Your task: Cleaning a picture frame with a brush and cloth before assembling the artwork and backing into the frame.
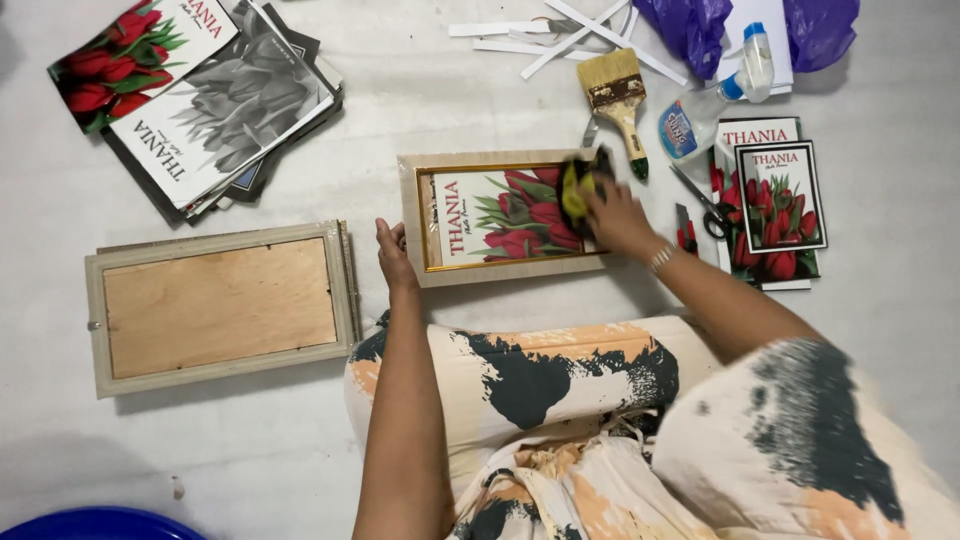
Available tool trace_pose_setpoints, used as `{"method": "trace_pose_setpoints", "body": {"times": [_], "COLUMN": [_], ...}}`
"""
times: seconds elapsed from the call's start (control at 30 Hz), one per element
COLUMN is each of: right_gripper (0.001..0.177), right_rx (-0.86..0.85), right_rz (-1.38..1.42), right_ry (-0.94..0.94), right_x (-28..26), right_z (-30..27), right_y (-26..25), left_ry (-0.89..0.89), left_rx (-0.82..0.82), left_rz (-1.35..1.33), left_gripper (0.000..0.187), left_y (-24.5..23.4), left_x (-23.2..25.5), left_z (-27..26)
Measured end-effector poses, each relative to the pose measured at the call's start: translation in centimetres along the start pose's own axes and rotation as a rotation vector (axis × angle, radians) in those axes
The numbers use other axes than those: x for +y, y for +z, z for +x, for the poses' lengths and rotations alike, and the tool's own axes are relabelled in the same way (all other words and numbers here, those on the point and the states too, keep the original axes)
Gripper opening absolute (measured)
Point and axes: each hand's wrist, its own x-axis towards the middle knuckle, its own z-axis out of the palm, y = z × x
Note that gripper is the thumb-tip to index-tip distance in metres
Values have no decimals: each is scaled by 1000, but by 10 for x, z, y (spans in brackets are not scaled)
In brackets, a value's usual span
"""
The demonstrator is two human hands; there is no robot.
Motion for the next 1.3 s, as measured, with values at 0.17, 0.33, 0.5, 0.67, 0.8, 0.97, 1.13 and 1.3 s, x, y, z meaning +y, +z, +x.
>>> {"method": "trace_pose_setpoints", "body": {"times": [0.17,0.33,0.5,0.67,0.8,0.97,1.13,1.3], "right_gripper": [60,57,54,61,54,48,44,61], "right_rx": [-158,-52,137,191,148,180,277,490], "right_rz": [3,53,160,76,39,84,-33,9], "right_ry": [-81,-94,77,137,-232,-475,-503,16], "right_x": [-8,-2,6,0,-51,-65,-53,-40], "right_z": [-89,-39,51,71,-7,-54,10,95], "right_y": [-10,-12,-18,31,4,-18,-22,49], "left_ry": [7,15,3,-2,-6,-4,-9,4], "left_rx": [14,20,27,14,2,16,35,17], "left_rz": [8,25,2,2,-11,-29,-44,-5], "left_gripper": [83,84,87,87,86,83,82,83], "left_y": [-4,-1,0,-1,-2,2,-1,-10], "left_x": [-13,-2,-3,-2,-9,-1,-8,-36], "left_z": [11,5,4,3,10,3,8,29]}}
